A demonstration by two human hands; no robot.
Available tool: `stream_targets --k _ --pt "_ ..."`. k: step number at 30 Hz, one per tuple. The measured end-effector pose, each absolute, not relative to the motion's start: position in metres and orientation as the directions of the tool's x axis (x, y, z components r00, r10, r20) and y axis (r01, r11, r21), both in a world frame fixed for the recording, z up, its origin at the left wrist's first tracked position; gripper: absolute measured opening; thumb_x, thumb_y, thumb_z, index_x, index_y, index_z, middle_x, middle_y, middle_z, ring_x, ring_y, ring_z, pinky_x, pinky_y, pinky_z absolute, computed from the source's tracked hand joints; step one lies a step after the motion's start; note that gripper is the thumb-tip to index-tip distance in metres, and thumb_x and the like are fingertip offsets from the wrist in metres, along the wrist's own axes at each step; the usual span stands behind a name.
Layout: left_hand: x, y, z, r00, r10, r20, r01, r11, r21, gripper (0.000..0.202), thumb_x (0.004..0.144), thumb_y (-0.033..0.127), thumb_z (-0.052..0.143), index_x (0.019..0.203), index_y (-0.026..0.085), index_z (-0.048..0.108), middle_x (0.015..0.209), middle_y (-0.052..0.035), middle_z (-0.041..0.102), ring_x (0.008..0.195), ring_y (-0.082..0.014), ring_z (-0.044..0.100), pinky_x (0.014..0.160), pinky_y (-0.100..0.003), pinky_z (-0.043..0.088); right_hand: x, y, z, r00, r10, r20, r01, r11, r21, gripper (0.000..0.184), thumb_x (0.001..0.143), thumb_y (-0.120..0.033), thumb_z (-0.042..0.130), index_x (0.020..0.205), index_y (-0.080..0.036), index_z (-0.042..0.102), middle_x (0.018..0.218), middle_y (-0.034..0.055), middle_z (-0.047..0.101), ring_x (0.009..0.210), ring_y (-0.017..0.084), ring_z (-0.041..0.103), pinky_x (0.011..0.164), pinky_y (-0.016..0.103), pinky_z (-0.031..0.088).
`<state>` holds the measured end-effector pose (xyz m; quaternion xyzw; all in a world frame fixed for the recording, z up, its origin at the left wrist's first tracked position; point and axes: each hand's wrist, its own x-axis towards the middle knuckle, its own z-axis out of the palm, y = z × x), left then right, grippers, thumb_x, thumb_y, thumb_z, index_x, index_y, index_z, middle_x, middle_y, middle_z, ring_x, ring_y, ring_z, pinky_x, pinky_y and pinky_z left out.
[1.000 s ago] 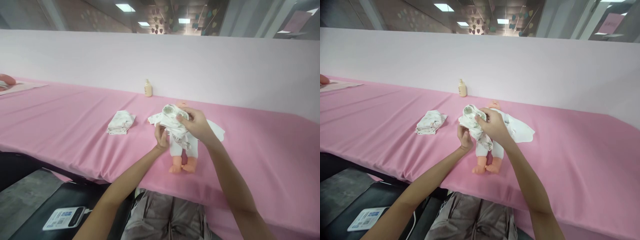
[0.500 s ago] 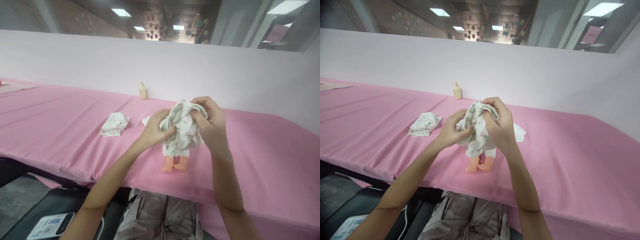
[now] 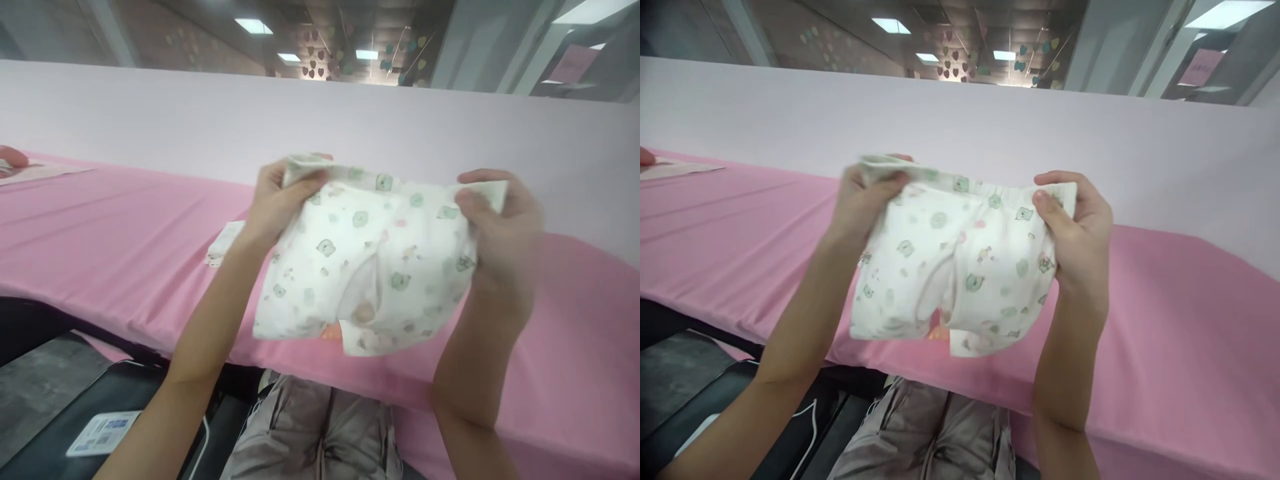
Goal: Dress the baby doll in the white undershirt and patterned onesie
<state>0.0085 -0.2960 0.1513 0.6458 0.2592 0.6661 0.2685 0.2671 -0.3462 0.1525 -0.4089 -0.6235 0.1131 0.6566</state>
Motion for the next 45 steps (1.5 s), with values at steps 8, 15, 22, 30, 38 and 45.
stream_targets --k 8,15,22,30,38,45 --pt "0.049 -0.209 -0.006 0.107 0.868 0.485 0.164 -0.497 0.852 0.024 0.079 0.032 0.059 0.095 0.016 0.066 0.103 -0.0050 0.068 0.099 -0.0199 0.061 0.092 -0.031 0.044 0.262 -0.262 0.112 0.051 0.913 0.404 0.819 0.194 -0.540 0.010 0.073 -0.017 0.057 0.079 -0.017 0.064 0.087 0.0090 0.061 0.080 0.023 0.056 0.069 0.037 0.043" --pt "0.046 -0.210 -0.028 0.145 0.893 0.427 0.125 -0.444 0.887 0.025 0.080 0.036 0.057 0.093 0.016 0.065 0.096 -0.0046 0.066 0.093 -0.0185 0.060 0.087 -0.031 0.045 0.218 -0.251 0.078 -0.431 0.898 0.092 0.837 0.435 -0.333 0.033 0.071 -0.024 0.064 0.102 -0.020 0.058 0.105 0.0083 0.062 0.091 0.024 0.056 0.070 0.031 0.040" --pt "0.045 -0.223 -0.016 0.098 0.946 0.310 -0.096 -0.301 0.949 0.034 0.076 0.048 0.062 0.085 0.015 0.065 0.088 -0.0059 0.066 0.088 -0.0211 0.062 0.083 -0.034 0.049 0.204 -0.250 0.074 -0.501 0.839 0.210 0.704 0.537 -0.466 0.013 0.080 -0.023 0.049 0.069 -0.020 0.043 0.069 -0.0011 0.050 0.064 0.013 0.045 0.059 0.027 0.032" --pt "0.049 -0.227 -0.009 0.201 0.974 0.107 -0.470 0.000 0.883 0.043 0.076 0.056 0.061 0.091 0.016 0.062 0.091 -0.0088 0.070 0.086 -0.0247 0.067 0.078 -0.037 0.055 0.200 -0.260 0.080 -0.603 0.797 -0.040 0.671 0.480 -0.566 0.020 0.074 -0.038 0.062 0.072 -0.021 0.054 0.072 0.0005 0.057 0.066 0.016 0.050 0.062 0.028 0.037" --pt "0.028 -0.226 -0.014 0.545 0.836 0.065 -0.175 0.037 0.984 0.038 0.059 0.038 0.080 0.083 0.011 0.067 0.079 -0.0094 0.072 0.073 -0.0236 0.068 0.071 -0.036 0.056 0.216 -0.253 0.088 -0.325 0.924 0.201 0.317 0.307 -0.897 0.027 0.082 -0.041 0.053 0.093 -0.018 0.062 0.086 0.0038 0.064 0.080 0.018 0.059 0.070 0.031 0.046" --pt "0.033 -0.220 -0.017 0.383 0.901 0.203 -0.444 -0.013 0.896 0.044 0.067 0.031 0.075 0.105 0.011 0.065 0.094 -0.0129 0.072 0.092 -0.0281 0.068 0.087 -0.042 0.053 0.215 -0.259 0.086 -0.548 0.835 -0.052 0.618 0.362 -0.698 0.040 0.064 -0.047 0.075 0.056 -0.019 0.048 0.056 -0.0052 0.041 0.052 0.009 0.039 0.051 0.024 0.033"
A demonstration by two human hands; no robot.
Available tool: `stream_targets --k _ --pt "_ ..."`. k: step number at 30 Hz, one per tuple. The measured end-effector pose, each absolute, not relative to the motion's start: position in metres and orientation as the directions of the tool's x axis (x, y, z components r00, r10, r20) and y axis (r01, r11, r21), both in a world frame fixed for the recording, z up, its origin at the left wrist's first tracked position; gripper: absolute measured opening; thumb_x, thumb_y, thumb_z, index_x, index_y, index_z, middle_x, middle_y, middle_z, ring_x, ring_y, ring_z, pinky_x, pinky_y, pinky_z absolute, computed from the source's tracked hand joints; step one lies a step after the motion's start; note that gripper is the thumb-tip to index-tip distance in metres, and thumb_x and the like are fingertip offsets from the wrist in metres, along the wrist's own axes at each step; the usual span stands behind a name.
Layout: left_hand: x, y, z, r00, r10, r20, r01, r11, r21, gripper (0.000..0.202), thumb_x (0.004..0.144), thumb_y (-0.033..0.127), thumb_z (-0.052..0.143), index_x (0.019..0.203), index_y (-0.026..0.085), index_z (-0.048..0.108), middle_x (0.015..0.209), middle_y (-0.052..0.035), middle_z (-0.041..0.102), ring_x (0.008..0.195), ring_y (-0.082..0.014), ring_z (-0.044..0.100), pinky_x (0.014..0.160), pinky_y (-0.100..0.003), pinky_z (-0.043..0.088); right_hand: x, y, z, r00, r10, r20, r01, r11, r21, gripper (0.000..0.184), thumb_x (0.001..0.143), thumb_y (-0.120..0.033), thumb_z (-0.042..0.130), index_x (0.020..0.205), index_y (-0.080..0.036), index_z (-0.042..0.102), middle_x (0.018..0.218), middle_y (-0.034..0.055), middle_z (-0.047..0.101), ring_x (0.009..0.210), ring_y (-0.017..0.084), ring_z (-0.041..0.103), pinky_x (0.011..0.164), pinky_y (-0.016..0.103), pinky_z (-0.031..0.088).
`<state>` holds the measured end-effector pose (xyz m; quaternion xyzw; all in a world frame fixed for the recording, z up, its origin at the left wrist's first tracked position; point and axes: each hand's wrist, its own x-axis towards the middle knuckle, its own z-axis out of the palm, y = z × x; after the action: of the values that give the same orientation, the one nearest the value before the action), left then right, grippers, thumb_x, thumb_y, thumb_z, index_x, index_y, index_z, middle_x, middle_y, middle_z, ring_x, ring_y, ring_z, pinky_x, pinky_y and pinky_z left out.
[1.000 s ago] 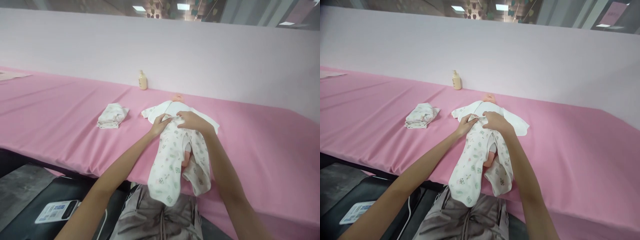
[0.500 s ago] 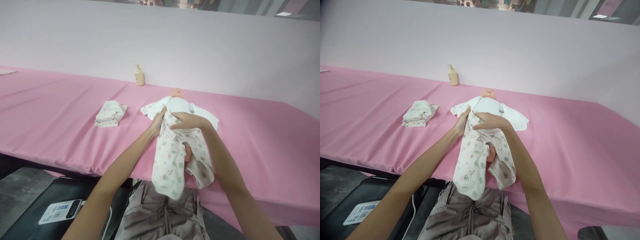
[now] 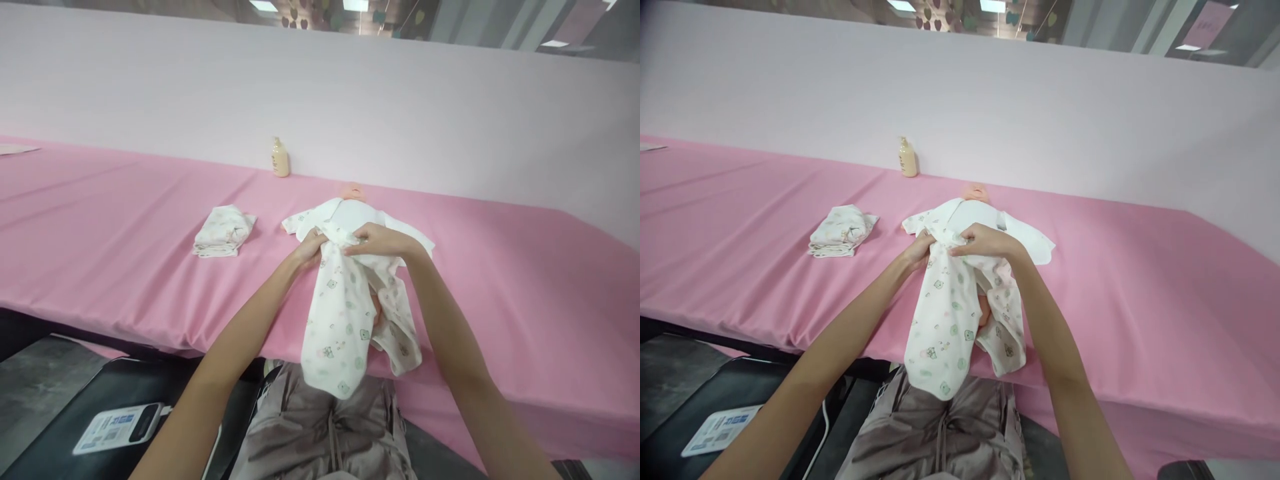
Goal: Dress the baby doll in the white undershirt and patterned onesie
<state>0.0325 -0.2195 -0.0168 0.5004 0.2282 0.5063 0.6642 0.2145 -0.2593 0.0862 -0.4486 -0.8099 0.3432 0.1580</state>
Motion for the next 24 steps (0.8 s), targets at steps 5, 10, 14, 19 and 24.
stream_targets --k 5,10,14,19,24 --pt "0.027 -0.220 -0.022 0.539 0.838 0.090 -0.358 0.132 0.924 0.051 0.062 0.030 0.080 0.106 0.010 0.063 0.097 -0.0135 0.072 0.093 -0.0266 0.068 0.086 -0.038 0.054 0.207 -0.262 0.089 -0.414 0.910 -0.034 0.396 0.147 -0.906 0.027 0.080 -0.045 0.062 0.077 -0.018 0.059 0.073 0.0003 0.058 0.067 0.013 0.055 0.061 0.025 0.043" --pt "0.024 -0.222 -0.019 0.603 0.796 0.048 -0.373 0.228 0.900 0.047 0.066 0.020 0.077 0.110 0.010 0.062 0.098 -0.0132 0.072 0.097 -0.0271 0.067 0.092 -0.039 0.051 0.203 -0.257 0.085 -0.298 0.952 -0.062 0.201 -0.001 -0.980 0.025 0.084 -0.041 0.059 0.095 -0.018 0.063 0.088 0.0056 0.066 0.079 0.016 0.062 0.073 0.028 0.049" --pt "0.026 -0.216 -0.015 0.466 0.880 0.092 -0.559 0.212 0.801 0.035 0.081 0.022 0.059 0.114 0.009 0.060 0.101 -0.0127 0.071 0.099 -0.0256 0.066 0.097 -0.039 0.048 0.202 -0.258 0.083 -0.470 0.878 -0.094 0.362 0.094 -0.927 0.026 0.079 -0.043 0.066 0.089 -0.018 0.064 0.073 0.0029 0.064 0.059 0.013 0.056 0.056 0.025 0.046" --pt "0.027 -0.216 -0.016 0.538 0.843 0.016 -0.425 0.255 0.868 0.034 0.080 0.020 0.060 0.112 0.009 0.061 0.099 -0.0127 0.072 0.092 -0.0241 0.069 0.092 -0.037 0.051 0.205 -0.264 0.089 -0.597 0.790 -0.139 0.498 0.230 -0.836 0.015 0.073 -0.030 0.070 0.068 -0.018 0.062 0.061 0.0007 0.062 0.053 0.013 0.053 0.051 0.024 0.043" --pt "0.020 -0.222 -0.016 0.637 0.770 0.026 -0.305 0.221 0.926 0.055 0.061 0.029 0.081 0.110 0.011 0.062 0.097 -0.0129 0.072 0.089 -0.0257 0.069 0.086 -0.038 0.053 0.205 -0.255 0.084 -0.369 0.929 -0.015 0.104 0.026 -0.994 0.011 0.076 -0.016 0.059 0.085 -0.016 0.065 0.076 0.0031 0.067 0.071 0.015 0.062 0.067 0.026 0.049"
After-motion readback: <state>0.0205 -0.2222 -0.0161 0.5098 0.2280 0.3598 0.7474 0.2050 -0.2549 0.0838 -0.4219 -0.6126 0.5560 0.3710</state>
